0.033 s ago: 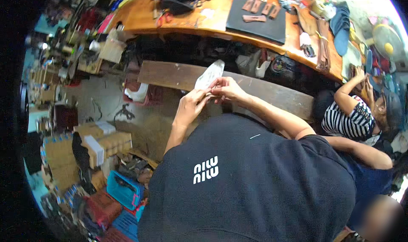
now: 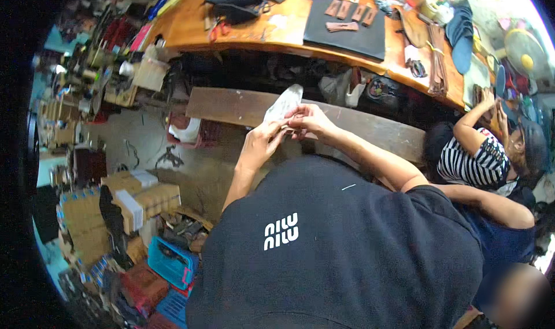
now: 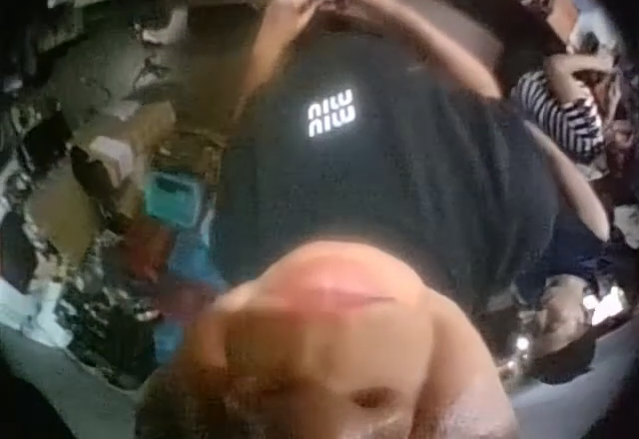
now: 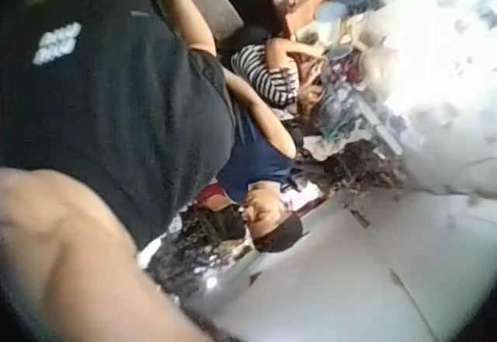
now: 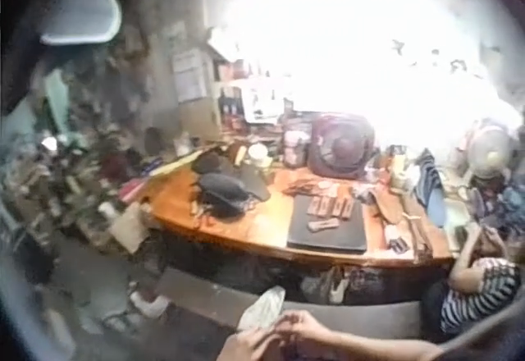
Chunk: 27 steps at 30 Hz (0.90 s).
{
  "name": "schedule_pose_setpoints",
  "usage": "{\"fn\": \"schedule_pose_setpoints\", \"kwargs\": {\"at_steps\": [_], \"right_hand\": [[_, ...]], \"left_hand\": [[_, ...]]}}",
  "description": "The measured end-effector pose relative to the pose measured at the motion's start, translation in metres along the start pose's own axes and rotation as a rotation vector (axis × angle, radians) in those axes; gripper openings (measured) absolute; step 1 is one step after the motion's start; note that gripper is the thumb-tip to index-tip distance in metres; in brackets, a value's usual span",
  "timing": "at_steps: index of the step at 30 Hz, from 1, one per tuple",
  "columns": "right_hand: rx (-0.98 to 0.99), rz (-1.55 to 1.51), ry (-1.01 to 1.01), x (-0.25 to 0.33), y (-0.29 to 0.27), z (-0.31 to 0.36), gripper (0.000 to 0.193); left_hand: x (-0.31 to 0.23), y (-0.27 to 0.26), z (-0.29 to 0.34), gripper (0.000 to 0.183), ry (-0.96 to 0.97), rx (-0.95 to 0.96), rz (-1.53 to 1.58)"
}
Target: Sort and organize leather shoe upper components and materials into baskets and on a workbench.
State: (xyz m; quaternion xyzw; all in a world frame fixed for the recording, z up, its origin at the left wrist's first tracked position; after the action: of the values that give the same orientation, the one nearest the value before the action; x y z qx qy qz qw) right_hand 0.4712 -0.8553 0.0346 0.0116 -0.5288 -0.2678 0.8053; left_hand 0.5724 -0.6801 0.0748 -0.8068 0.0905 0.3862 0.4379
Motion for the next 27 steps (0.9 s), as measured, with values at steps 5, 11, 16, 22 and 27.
{"fn": "schedule_pose_setpoints", "kwargs": {"at_steps": [5,11,16,22,27], "right_hand": [[-0.232,-0.102,-0.069,0.020,-0.048,-0.016,0.030],[-0.429,-0.292,-0.106,0.036,-0.099,-0.037,0.040],[-0.581,-0.079,-0.128,0.047,-0.135,-0.065,0.044],[-0.699,-0.240,-0.221,0.063,-0.169,-0.097,0.047],[-0.772,-0.308,-0.231,0.066,-0.199,-0.099,0.042]], "left_hand": [[0.010,0.046,-0.075,0.041,0.002,0.147,0.214],[0.044,0.097,-0.152,0.032,-0.239,0.288,0.575],[0.064,0.122,-0.221,0.021,-0.631,0.261,0.968],[0.091,0.163,-0.291,0.027,-0.683,0.407,1.003],[0.106,0.196,-0.316,0.035,-0.753,0.513,1.086]]}}
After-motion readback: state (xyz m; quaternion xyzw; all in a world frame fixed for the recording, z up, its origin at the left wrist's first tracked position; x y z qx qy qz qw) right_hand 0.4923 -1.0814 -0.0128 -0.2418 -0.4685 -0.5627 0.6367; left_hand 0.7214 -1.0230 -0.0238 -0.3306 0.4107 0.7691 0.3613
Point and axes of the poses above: each hand's wrist, its own z-axis away from the middle knuckle, its own y-axis out of the palm, x = y × z, the point moved 2 cm from there along -z, towards the middle knuckle, and after that the axes turned 13 degrees about -x, right-handed, at the moved point
